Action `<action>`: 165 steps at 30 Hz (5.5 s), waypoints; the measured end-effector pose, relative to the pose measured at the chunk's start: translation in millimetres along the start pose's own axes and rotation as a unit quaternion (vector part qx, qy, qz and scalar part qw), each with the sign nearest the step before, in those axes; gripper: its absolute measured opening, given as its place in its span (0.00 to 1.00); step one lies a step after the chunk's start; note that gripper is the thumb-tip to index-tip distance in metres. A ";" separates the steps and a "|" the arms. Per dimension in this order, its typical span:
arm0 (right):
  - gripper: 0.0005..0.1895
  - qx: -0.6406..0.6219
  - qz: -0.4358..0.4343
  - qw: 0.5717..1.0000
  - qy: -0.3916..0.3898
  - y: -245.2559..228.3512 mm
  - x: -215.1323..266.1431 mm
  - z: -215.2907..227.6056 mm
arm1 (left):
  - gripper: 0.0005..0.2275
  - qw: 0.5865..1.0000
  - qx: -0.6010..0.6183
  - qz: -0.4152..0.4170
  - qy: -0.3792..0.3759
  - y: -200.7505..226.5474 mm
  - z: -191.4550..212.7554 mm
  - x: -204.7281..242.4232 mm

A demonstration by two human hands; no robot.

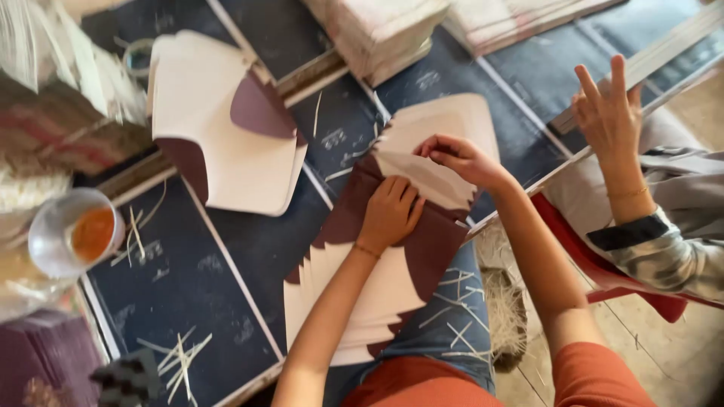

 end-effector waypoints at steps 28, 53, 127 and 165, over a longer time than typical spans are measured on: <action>0.25 -0.019 0.041 0.995 -0.088 -25.7 2.3 -67.2 | 0.20 0.991 -0.052 -0.063 0.108 16.4 21.2 38.4; 0.12 0.473 0.168 0.842 0.198 -27.5 -44.0 -1.0 | 0.14 0.999 -0.005 0.024 -0.034 -2.3 -22.7 -17.7; 0.27 0.711 0.005 0.664 0.232 95.7 -19.3 80.2 | 0.14 0.999 0.016 -0.012 0.039 21.0 -4.8 -52.9; 0.24 0.067 -0.049 0.992 -0.089 -10.5 -28.1 50.8 | 0.15 0.999 -0.040 -0.016 -0.001 -4.7 -48.3 -60.1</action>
Point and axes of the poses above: each hand's wrist, its own x-axis away from the middle knuckle, its own z-axis out of the back of the hand, y = z × x, the point moved 10 cm from there along -x, towards the middle knuckle, and after that the axes turned 13 degrees about x, right-handed, at the moved point
